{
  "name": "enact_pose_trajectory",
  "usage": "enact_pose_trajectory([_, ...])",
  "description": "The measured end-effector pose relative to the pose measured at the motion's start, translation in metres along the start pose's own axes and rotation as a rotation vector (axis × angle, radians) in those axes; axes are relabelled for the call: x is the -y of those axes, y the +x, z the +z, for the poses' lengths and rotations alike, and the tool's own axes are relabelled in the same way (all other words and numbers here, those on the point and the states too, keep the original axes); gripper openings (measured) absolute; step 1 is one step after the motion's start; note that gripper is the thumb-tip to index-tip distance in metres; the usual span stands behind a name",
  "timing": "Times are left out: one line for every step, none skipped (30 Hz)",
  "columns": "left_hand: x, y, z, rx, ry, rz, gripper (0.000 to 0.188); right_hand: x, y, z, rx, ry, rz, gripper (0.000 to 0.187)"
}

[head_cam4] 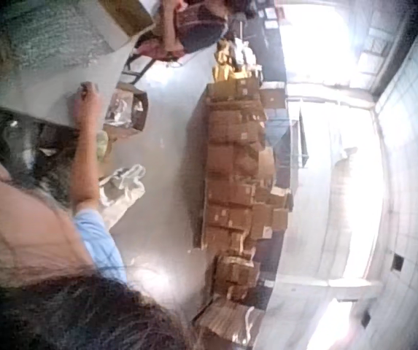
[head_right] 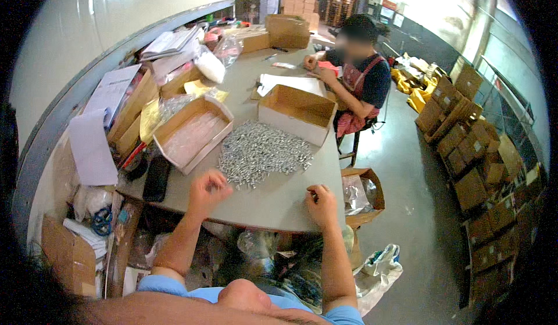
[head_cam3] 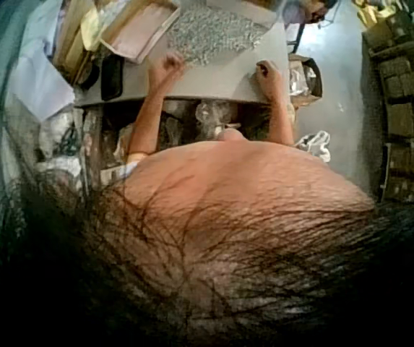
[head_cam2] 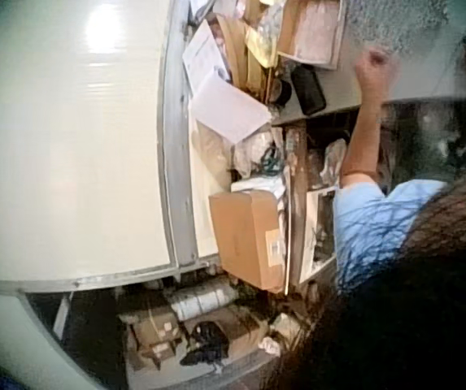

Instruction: The person sorts small screws from a pile on a table, placing them into a plastic bag by hand while sitting at a cluttered workspace.

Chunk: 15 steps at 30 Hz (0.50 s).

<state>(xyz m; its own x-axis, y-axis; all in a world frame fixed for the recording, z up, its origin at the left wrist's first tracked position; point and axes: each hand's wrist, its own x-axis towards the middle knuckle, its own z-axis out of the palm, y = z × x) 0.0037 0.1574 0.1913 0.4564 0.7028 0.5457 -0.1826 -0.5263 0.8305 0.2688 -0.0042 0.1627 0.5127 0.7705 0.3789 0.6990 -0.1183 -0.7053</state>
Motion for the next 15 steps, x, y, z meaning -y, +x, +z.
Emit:
enact_pose_trajectory([-0.003, -0.026, -0.006, 0.078, -0.087, -0.096, 0.024, 0.0, 0.0, 0.001, 0.007, -0.009, 0.012, 0.013])
enact_pose_trajectory([-0.005, -0.051, -0.012, 0.153, -0.176, -0.189, 0.024, -0.002, -0.001, 0.003, 0.042, -0.048, 0.002, 0.016])
enact_pose_trajectory([-0.013, -0.073, -0.016, 0.202, -0.275, -0.392, 0.024, -0.004, -0.001, 0.004, 0.073, -0.091, -0.008, 0.019])
enact_pose_trajectory([-0.016, -0.094, -0.018, 0.25, -0.38, -0.591, 0.024, -0.006, -0.001, 0.006, 0.104, -0.138, -0.02, 0.023])
enact_pose_trajectory([-0.011, -0.114, -0.019, 0.273, -0.375, -0.659, 0.024, -0.002, 0.003, 0.013, 0.121, -0.15, -0.083, 0.028])
enact_pose_trajectory([0.016, -0.146, -0.023, 0.325, -0.288, -0.788, 0.024, 0.005, 0.004, 0.025, 0.144, -0.152, -0.146, 0.033])
enact_pose_trajectory([0.023, -0.162, -0.016, 0.386, -0.206, -0.852, 0.025, 0.008, 0.003, 0.034, 0.16, -0.17, -0.197, 0.038])
enact_pose_trajectory([0.039, -0.187, -0.005, 0.423, -0.295, -0.929, 0.027, 0.012, 0.009, 0.043, 0.306, -0.114, -0.198, 0.054])
enact_pose_trajectory([0.043, -0.193, 0.004, 0.611, -0.062, -0.893, 0.03, 0.021, 0.015, 0.056, 0.359, -0.195, -0.208, 0.059])
enact_pose_trajectory([0.068, -0.217, 0.018, 0.656, -0.069, -0.837, 0.035, 0.035, 0.023, 0.068, 0.407, -0.272, -0.221, 0.065])
enact_pose_trajectory([0.074, -0.225, 0.03, 0.671, -0.144, -0.872, 0.034, 0.046, 0.034, 0.077, 0.426, -0.34, -0.238, 0.065])
enact_pose_trajectory([0.072, -0.223, 0.044, 0.687, -0.222, -0.9, 0.034, 0.056, 0.048, 0.082, 0.44, -0.411, -0.256, 0.066])
enact_pose_trajectory([0.07, -0.22, 0.057, 0.644, -0.282, -0.918, 0.034, 0.063, 0.053, 0.087, 0.455, -0.484, -0.273, 0.067])
enact_pose_trajectory([0.059, -0.209, 0.068, 0.595, -0.34, -0.93, 0.034, 0.067, 0.054, 0.096, 0.487, -0.484, -0.259, 0.067])
enact_pose_trajectory([0.049, -0.195, 0.076, 0.553, -0.401, -0.934, 0.035, 0.068, 0.057, 0.103, 0.511, -0.493, -0.243, 0.068])
